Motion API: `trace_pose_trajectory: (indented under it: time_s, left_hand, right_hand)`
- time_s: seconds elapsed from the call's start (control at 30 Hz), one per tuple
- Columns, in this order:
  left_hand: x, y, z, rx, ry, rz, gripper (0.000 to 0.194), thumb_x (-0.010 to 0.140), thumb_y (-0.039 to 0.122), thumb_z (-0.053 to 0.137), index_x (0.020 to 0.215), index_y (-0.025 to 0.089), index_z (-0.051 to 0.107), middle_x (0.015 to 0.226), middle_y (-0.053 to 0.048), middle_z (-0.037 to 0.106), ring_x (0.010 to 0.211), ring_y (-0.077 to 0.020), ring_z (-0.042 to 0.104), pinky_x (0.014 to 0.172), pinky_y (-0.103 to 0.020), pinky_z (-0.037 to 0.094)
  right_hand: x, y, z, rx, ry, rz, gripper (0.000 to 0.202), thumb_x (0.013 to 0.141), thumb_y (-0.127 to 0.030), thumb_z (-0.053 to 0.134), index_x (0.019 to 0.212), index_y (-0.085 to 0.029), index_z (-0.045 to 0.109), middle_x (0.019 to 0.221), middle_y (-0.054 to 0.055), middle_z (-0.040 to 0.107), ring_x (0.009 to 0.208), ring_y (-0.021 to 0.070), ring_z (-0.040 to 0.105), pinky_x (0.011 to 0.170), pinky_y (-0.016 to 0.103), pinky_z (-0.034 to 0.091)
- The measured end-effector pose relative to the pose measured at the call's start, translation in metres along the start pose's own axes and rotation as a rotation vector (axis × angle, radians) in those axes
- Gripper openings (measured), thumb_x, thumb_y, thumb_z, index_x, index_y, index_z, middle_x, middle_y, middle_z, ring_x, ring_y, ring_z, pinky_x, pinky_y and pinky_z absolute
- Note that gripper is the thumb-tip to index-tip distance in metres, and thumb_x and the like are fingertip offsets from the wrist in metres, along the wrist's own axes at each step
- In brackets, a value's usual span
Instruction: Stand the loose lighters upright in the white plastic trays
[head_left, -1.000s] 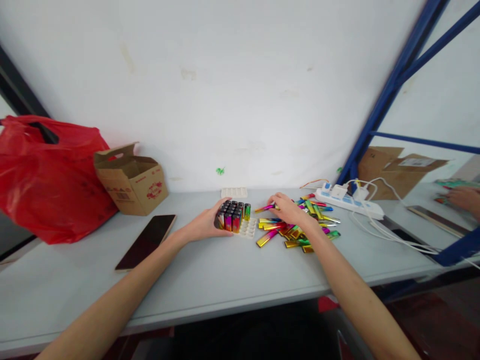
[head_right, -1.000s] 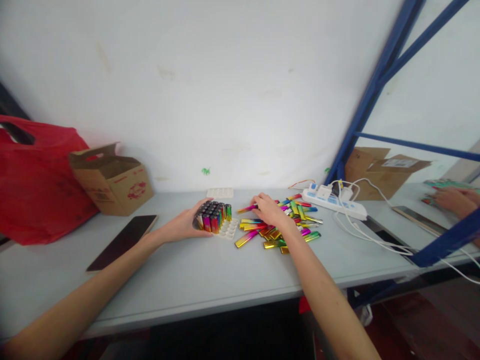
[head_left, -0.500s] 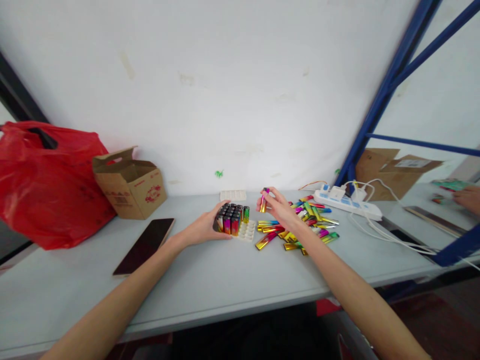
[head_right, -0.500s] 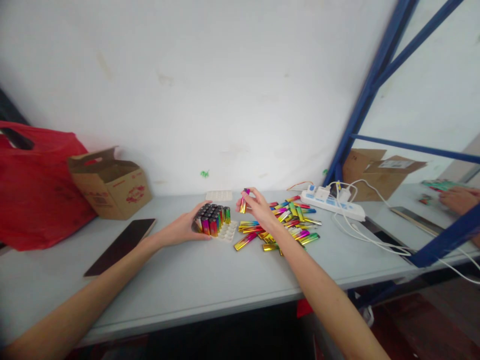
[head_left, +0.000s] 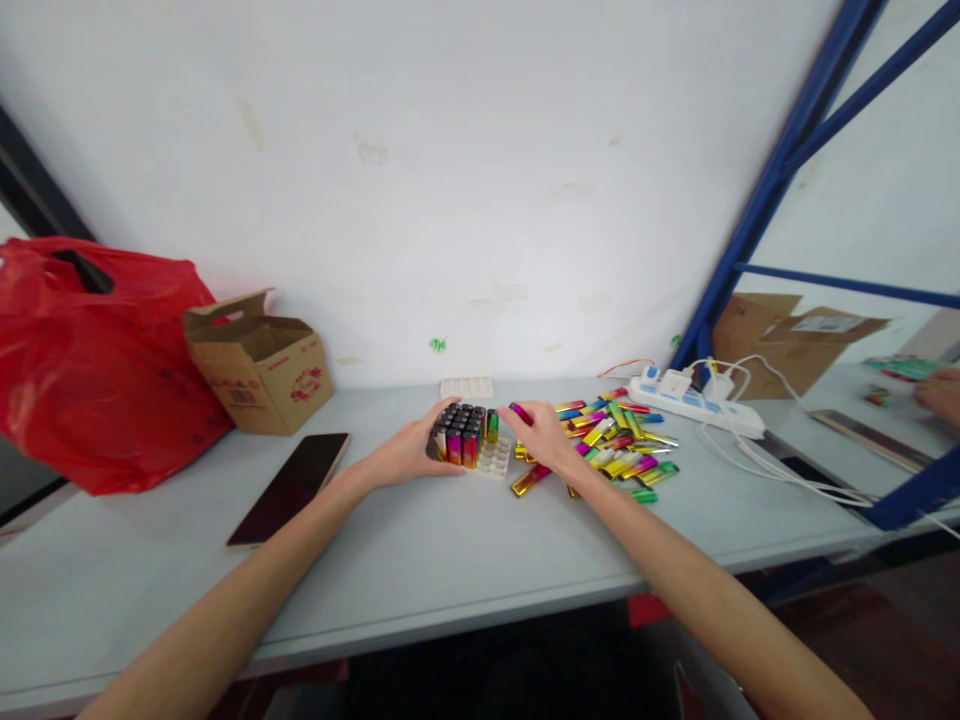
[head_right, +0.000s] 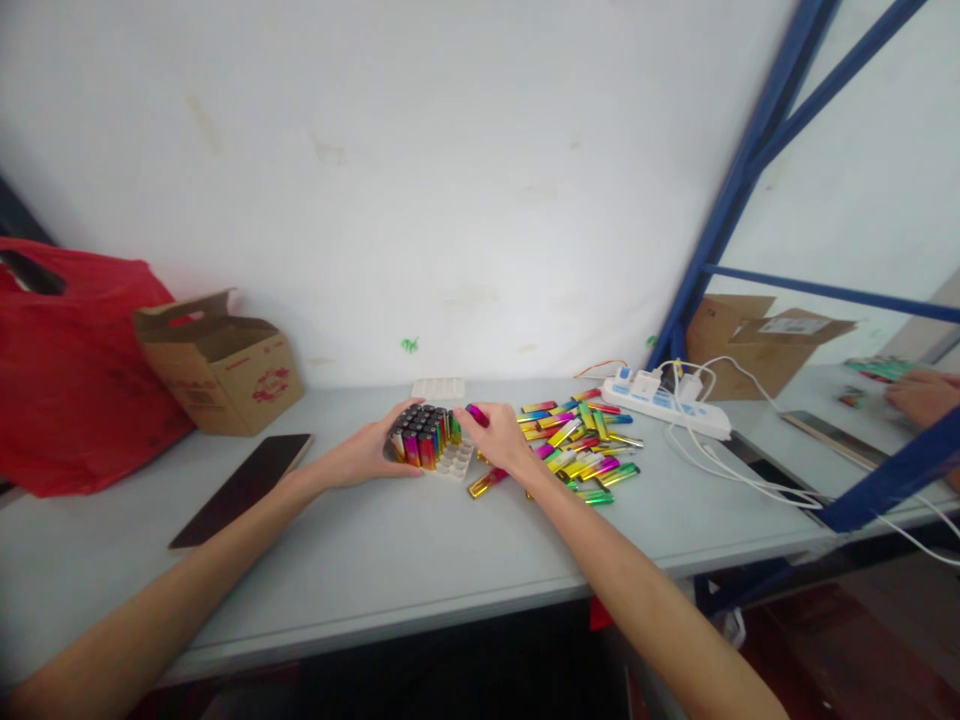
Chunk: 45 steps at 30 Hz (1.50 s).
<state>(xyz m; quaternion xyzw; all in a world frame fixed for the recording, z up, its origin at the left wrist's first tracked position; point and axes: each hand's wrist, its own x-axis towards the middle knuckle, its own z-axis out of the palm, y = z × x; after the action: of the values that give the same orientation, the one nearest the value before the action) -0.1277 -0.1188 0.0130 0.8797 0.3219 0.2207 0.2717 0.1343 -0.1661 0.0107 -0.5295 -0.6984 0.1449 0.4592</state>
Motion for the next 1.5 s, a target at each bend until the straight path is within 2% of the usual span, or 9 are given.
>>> trace_pose_trajectory:
  time_s: [0.17,0.37,0.47,0.6,0.67,0.9,1.07,1.3,1.5]
  left_hand:
    - [0.0,0.001,0.0,0.009,0.01,0.01,0.115,0.074,0.063,0.085,0.164,0.024,0.025,0.155,-0.012,0.056,0.137,-0.0352,0.058,0.119,-0.045,0.044]
    - [0.0,0.002,0.0,-0.021,-0.008,0.002,0.115,0.074,0.058,0.086,0.164,0.027,0.023,0.155,-0.012,0.056,0.137,-0.0348,0.059,0.119,-0.046,0.044]
    - [0.001,0.001,0.0,-0.013,-0.002,0.0,0.115,0.073,0.059,0.086,0.164,0.026,0.023,0.155,-0.012,0.056,0.138,-0.0353,0.058,0.119,-0.046,0.043]
    - [0.0,0.002,0.0,-0.021,-0.011,0.0,0.115,0.074,0.058,0.086,0.165,0.025,0.022,0.155,-0.012,0.056,0.138,-0.0339,0.057,0.119,-0.045,0.043]
    - [0.0,0.004,0.0,-0.03,-0.014,0.004,0.114,0.074,0.058,0.086,0.164,0.026,0.023,0.154,-0.011,0.057,0.138,-0.0333,0.058,0.118,-0.044,0.044]
    - [-0.001,0.008,-0.001,-0.031,-0.009,0.007,0.111,0.074,0.057,0.086,0.162,0.024,0.027,0.15,-0.012,0.06,0.135,-0.034,0.06,0.117,-0.044,0.045]
    - [-0.001,0.008,0.0,-0.015,0.0,-0.001,0.113,0.074,0.056,0.086,0.163,0.023,0.026,0.152,-0.013,0.058,0.137,-0.0347,0.058,0.118,-0.044,0.044]
    - [0.0,0.006,-0.001,-0.02,-0.017,-0.003,0.111,0.075,0.056,0.085,0.163,0.025,0.024,0.147,-0.011,0.062,0.131,-0.0338,0.063,0.112,-0.043,0.049]
    - [-0.001,0.007,-0.001,0.004,-0.005,0.004,0.111,0.075,0.057,0.085,0.163,0.024,0.026,0.148,-0.011,0.062,0.131,-0.0338,0.062,0.112,-0.041,0.048]
  right_hand:
    - [0.001,0.004,0.007,-0.123,0.026,0.003,0.041,0.095,-0.039,0.051,0.058,-0.022,0.043,0.054,-0.004,0.041,0.056,0.0128,0.037,0.058,0.028,0.026]
    - [0.001,0.0,-0.003,-0.162,0.041,-0.042,0.038,0.104,-0.051,0.047,0.079,-0.024,0.052,0.063,-0.003,0.054,0.061,0.016,0.048,0.061,0.028,0.032]
    - [0.001,-0.003,-0.011,-0.134,-0.01,-0.068,0.032,0.108,-0.047,0.041,0.091,-0.024,0.054,0.068,-0.003,0.057,0.065,0.0175,0.054,0.064,0.028,0.037]
    - [0.001,-0.01,-0.019,-0.158,-0.026,-0.249,0.034,0.107,-0.046,0.045,0.087,-0.023,0.056,0.085,0.004,0.063,0.083,0.0197,0.059,0.077,0.03,0.044]
    - [0.001,-0.013,-0.021,-0.169,-0.05,-0.297,0.035,0.106,-0.048,0.047,0.086,-0.022,0.058,0.085,0.004,0.063,0.081,0.0193,0.058,0.077,0.03,0.044]
    - [-0.003,-0.01,-0.017,-0.064,-0.233,-0.188,0.022,0.104,-0.043,0.054,0.108,-0.022,0.06,0.074,-0.002,0.068,0.066,0.016,0.061,0.066,0.027,0.043]
    - [-0.002,-0.006,-0.014,-0.07,-0.271,-0.158,0.019,0.101,-0.037,0.06,0.111,-0.022,0.056,0.069,-0.005,0.066,0.06,0.0152,0.061,0.061,0.025,0.041]
    - [0.0,-0.008,-0.021,-0.101,-0.231,-0.155,0.014,0.095,-0.032,0.068,0.098,-0.021,0.06,0.064,-0.006,0.06,0.059,0.0133,0.057,0.059,0.024,0.038]
    - [-0.002,-0.005,-0.013,0.02,-0.304,-0.135,0.028,0.093,-0.032,0.07,0.116,-0.022,0.057,0.071,-0.007,0.064,0.063,0.0141,0.062,0.063,0.025,0.045]
